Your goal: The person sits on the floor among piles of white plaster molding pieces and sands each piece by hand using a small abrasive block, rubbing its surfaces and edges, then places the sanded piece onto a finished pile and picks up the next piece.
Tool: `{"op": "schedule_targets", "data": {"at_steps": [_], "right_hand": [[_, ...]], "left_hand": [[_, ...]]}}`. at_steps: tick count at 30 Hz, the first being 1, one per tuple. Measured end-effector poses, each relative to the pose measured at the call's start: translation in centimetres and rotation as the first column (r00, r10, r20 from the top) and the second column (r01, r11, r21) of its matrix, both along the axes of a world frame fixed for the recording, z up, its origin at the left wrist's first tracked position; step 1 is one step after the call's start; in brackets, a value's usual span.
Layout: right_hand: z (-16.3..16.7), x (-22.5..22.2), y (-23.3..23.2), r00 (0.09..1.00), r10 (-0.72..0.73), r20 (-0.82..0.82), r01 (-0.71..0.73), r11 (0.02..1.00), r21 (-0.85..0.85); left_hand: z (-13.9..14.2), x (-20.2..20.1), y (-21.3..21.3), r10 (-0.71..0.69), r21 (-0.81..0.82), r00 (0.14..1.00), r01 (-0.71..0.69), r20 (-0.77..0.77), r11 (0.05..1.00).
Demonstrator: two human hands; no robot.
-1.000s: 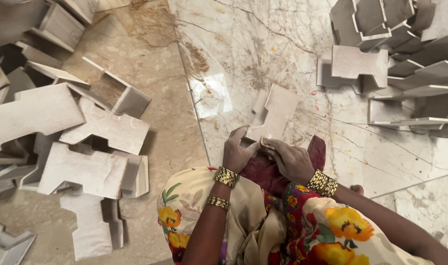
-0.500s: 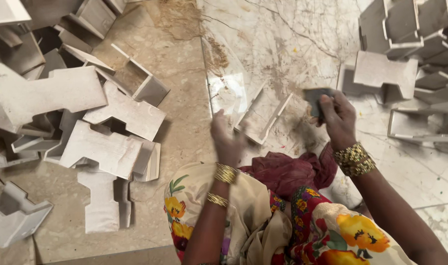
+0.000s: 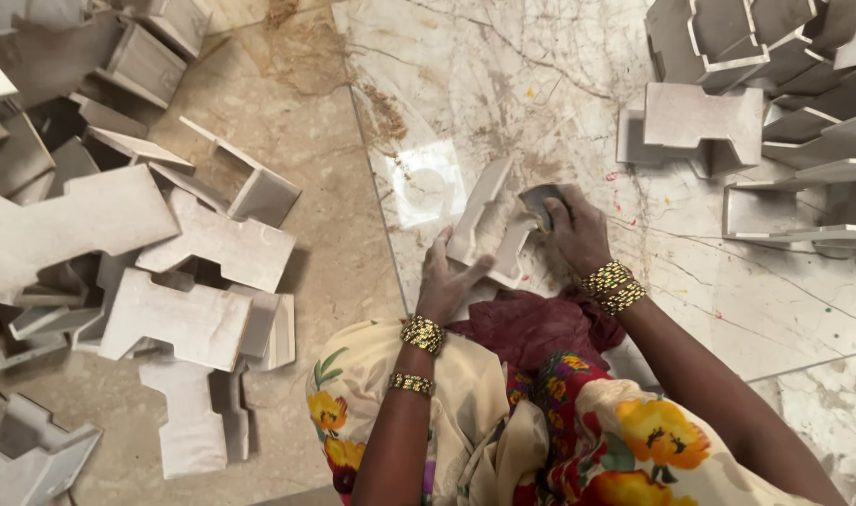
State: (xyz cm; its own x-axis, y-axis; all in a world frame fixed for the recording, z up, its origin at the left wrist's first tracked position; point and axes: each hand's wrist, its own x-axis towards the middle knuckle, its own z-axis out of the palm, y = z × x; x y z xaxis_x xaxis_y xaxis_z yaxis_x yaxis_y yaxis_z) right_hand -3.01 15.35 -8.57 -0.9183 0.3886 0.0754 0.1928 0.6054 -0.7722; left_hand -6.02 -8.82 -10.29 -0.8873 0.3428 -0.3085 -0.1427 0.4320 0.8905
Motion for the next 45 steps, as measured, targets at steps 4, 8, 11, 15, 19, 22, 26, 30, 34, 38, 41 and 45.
{"op": "schedule_targets", "data": {"at_steps": [4,8,11,15,19,22,26,30,34,38,41,45], "right_hand": [[-0.2,0.6,0.5,0.998,-0.06,-0.014,0.057,0.989,-0.135],[-0.2,0.8,0.7,0.976,-0.109,-0.187,0.081,0.985,-0.151],[0.0,0.5,0.5,0.977,-0.127,-0.169,0.1,0.982,-0.16],[0.1,-0.7,-0.8,0.993,0.106,0.059,-0.113,0.986,0.12],[0.1,1.2,-3.7,0.92,0.388,0.058,-0.376,0.829,0.414],[0.1,-0.7,-3.3,0.953,0.284,0.108,-0.293,0.761,0.58],[0.4,-2.9,-1.9,0.984,0.077,-0.158,0.021,0.839,0.544],[-0.2,-1.8,-4.4,0.93,0.364,0.043,-0.336,0.799,0.499],[0.3,-2.3,-5.3,0.915,0.403,0.004,-0.355,0.802,0.481],[0.2,-3.1,-5.0,0.968,0.234,-0.091,-0.184,0.909,0.375],[0.4,-2.9,-4.8,0.906,0.419,-0.05,-0.389,0.875,0.287],[1.0,-2.6,-4.1,0.841,0.527,-0.121,-0.482,0.833,0.273]], "left_hand": [[2.0,1.9,1.9,0.068,-0.021,0.969,-0.075,-0.239,0.997],[2.8,2.9,2.3,0.035,-0.089,0.816,-0.105,-0.577,0.99],[2.7,2.7,2.3,-0.003,-0.134,0.826,-0.087,-0.563,0.987],[2.0,2.4,2.6,-0.011,-0.076,0.86,-0.033,-0.511,0.997],[1.3,2.4,2.5,0.083,0.019,0.87,-0.084,-0.485,0.996],[1.1,2.3,2.3,0.131,0.088,0.916,-0.105,-0.379,0.991],[0.9,2.0,2.5,0.111,0.063,0.921,-0.094,-0.374,0.994],[0.3,1.8,2.7,0.093,0.013,0.912,-0.096,-0.4,0.995],[0.2,1.8,2.5,0.14,0.112,0.959,-0.115,-0.246,0.987],[0.6,1.9,2.5,0.119,0.079,0.938,-0.099,-0.327,0.992],[0.6,1.8,2.6,0.119,0.076,0.935,-0.1,-0.335,0.992],[0.5,1.9,2.6,0.112,0.044,0.935,-0.103,-0.338,0.994]]}}
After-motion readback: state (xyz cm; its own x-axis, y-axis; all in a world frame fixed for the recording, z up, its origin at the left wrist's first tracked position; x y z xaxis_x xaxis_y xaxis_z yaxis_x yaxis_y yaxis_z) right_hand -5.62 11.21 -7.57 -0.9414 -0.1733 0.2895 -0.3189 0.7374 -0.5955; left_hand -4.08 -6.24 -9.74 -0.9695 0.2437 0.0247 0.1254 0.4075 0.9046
